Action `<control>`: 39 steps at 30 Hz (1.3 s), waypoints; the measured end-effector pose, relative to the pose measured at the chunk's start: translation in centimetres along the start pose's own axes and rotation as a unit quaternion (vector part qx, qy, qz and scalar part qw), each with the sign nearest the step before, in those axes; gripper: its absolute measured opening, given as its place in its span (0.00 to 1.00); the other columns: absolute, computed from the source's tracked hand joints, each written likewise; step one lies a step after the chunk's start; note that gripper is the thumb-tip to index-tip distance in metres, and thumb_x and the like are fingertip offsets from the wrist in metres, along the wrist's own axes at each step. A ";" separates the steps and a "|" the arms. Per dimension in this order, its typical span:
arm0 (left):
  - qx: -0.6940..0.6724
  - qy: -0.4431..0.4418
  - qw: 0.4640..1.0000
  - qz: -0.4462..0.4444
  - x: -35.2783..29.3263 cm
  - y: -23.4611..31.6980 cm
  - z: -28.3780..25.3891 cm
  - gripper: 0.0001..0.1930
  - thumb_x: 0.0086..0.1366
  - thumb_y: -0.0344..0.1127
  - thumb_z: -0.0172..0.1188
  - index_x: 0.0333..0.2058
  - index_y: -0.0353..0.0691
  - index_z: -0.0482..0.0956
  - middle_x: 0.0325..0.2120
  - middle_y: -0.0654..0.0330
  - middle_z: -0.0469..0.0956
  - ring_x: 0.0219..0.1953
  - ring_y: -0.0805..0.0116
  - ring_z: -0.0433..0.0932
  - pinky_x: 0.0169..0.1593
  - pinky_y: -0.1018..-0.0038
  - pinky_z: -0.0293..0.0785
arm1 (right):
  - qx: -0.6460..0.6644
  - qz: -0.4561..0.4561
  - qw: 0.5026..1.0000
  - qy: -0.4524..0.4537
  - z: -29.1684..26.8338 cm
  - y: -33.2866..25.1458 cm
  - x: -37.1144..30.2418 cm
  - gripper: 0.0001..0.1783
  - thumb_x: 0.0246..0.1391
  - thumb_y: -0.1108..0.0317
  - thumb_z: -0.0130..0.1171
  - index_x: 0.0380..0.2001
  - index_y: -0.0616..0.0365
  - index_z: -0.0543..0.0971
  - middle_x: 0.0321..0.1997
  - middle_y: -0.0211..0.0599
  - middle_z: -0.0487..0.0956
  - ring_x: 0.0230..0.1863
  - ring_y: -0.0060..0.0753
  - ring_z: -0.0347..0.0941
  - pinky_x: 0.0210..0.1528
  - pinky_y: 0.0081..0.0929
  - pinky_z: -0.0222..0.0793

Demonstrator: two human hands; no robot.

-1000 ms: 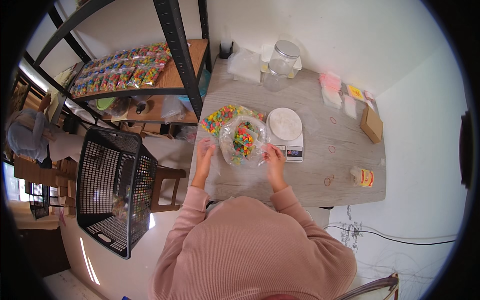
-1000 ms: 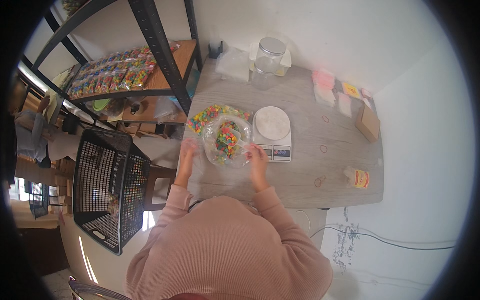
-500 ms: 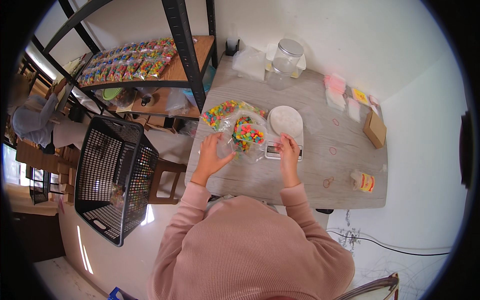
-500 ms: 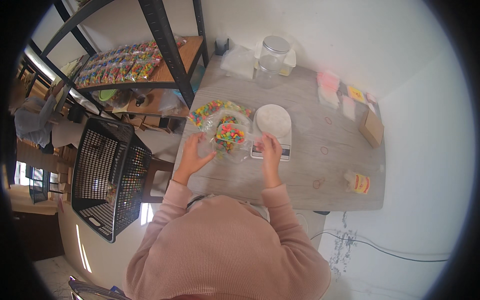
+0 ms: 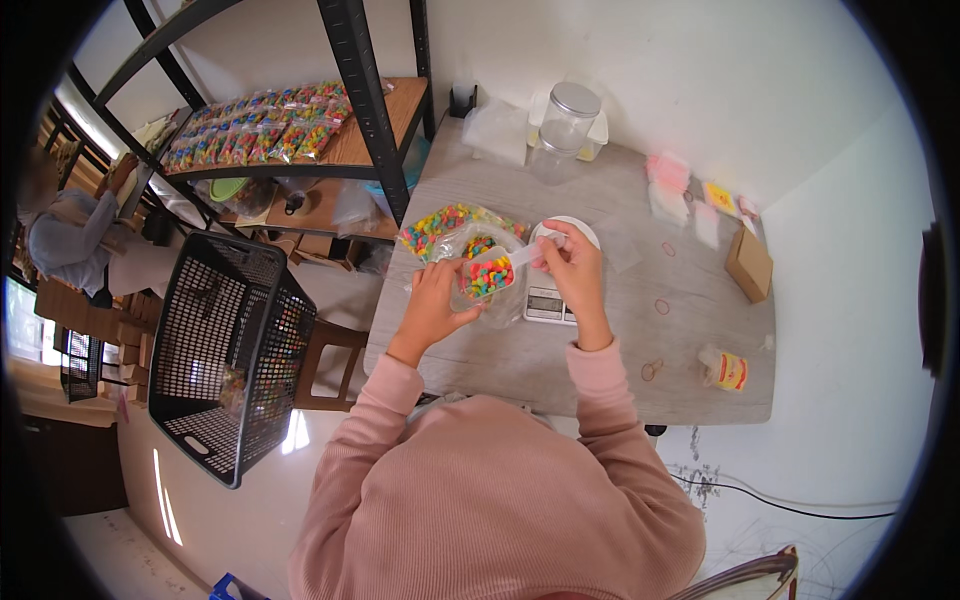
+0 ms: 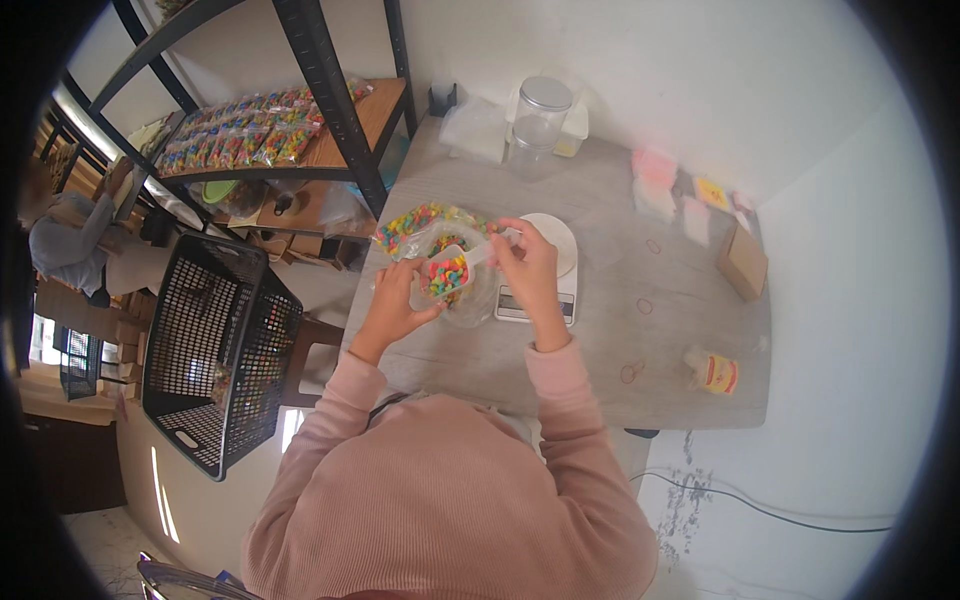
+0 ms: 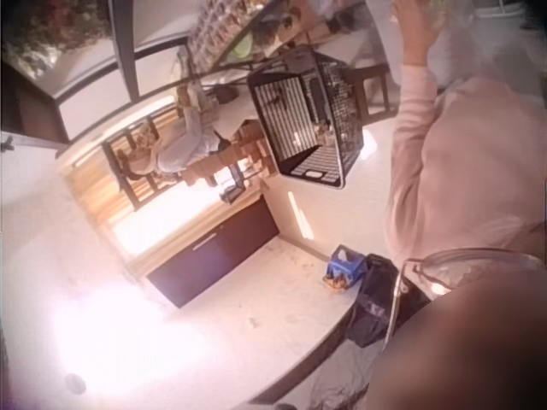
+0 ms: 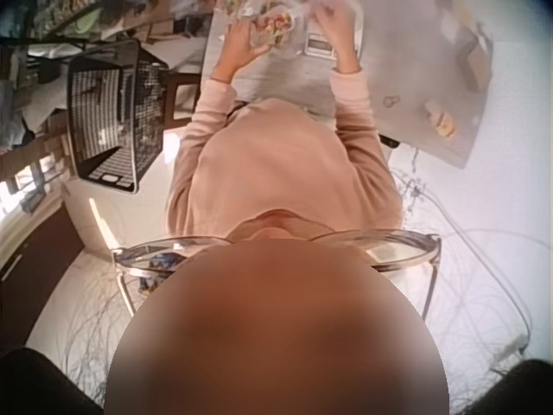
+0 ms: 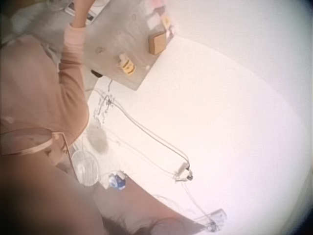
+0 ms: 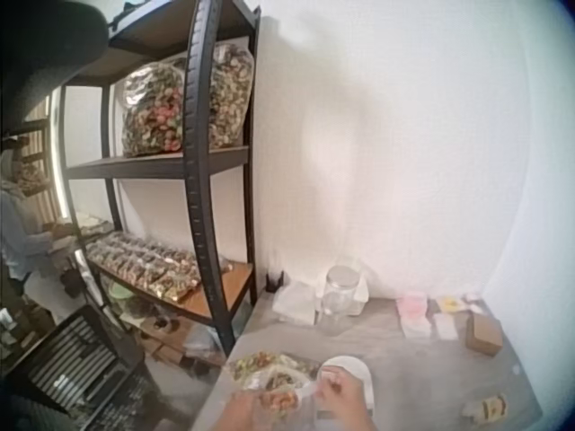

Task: The person scoops colorful candies from a large bag into small plastic bags using a scoop and a digital scale. They weigh each portion, adjust the amount as needed, and place the filled bags into a black basket.

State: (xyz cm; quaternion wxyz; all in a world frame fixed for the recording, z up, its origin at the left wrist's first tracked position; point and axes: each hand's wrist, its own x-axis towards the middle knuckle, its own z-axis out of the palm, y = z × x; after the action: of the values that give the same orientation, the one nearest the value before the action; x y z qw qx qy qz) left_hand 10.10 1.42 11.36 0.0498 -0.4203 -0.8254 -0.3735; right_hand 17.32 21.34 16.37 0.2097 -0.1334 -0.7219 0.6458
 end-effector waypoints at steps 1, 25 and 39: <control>-0.001 0.004 1.000 0.002 0.1 0.1 0.1 0.34 0.42 0.45 0.67 0.47 0.37 0.65 0.35 0.58 0.69 0.40 0.60 0.67 0.45 0.67 0.57 | -0.011 -0.006 1.000 0.011 0.2 -0.5 0.0 0.11 0.50 0.74 0.54 0.39 0.64 0.74 0.25 0.35 0.78 0.21 0.20 0.73 0.22 0.15 0.66; -0.382 0.146 0.896 -0.171 -2.1 -4.3 0.4 0.22 0.55 0.27 0.55 0.49 0.36 0.60 0.39 0.59 0.65 0.28 0.75 0.67 0.31 0.78 0.65 | -0.095 -0.093 0.966 0.220 -0.5 -1.0 -1.4 0.08 0.52 0.71 0.54 0.35 0.62 0.75 0.26 0.39 0.78 0.23 0.23 0.76 0.25 0.17 0.67; -0.544 -0.003 0.728 -0.417 -6.3 -11.5 4.9 0.22 0.64 0.52 0.37 0.50 0.45 0.64 0.36 0.62 0.72 0.26 0.79 0.66 0.25 0.84 0.60 | -0.259 -0.075 0.954 0.128 4.5 12.2 -6.7 0.07 0.51 0.74 0.53 0.35 0.61 0.74 0.34 0.44 0.78 0.34 0.43 0.76 0.38 0.30 0.70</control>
State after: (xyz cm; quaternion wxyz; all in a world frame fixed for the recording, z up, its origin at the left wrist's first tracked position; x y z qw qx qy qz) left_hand 6.86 -3.68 -1.25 -0.3500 0.0098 -0.5735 -0.7406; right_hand 20.10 15.86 3.12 0.3070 -0.2102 -0.8393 0.3964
